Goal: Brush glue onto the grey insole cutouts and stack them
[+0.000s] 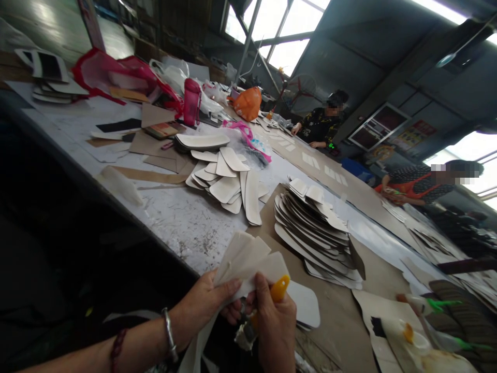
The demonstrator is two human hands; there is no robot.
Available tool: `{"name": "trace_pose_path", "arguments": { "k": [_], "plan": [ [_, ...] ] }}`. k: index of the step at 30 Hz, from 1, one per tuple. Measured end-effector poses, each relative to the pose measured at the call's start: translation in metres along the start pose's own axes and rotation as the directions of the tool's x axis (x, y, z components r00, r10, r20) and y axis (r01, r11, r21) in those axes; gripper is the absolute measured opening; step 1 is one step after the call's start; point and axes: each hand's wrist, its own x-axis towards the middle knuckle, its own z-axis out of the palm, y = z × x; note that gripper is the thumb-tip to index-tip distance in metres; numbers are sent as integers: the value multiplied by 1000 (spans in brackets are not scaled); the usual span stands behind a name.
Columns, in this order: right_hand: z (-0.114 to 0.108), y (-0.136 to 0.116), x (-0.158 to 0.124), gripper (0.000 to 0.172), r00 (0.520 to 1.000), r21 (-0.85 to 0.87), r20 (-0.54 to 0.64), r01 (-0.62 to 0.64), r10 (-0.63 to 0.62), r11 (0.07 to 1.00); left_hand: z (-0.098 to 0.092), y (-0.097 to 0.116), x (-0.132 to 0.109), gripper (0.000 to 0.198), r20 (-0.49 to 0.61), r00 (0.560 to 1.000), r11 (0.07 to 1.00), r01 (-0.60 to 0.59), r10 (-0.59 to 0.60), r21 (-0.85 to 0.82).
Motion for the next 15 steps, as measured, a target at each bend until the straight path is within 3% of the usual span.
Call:
{"name": "trace_pose_path", "arguments": {
  "k": [7,12,15],
  "plan": [
    [0,-1,-1,37,997,23,-57,45,-44,999,6,-1,-1,49,-193,981,1000,-21,21,-1],
    [1,0,-5,37,995,-97,-60,72,-78,993,5,12,-6,42,-45,999,1000,15,-15,14],
    [-4,5,-3,41,995,-184,5,101,-102,978,4,18,-7,43,-44,998,999,47,-47,15]
  ]
}}
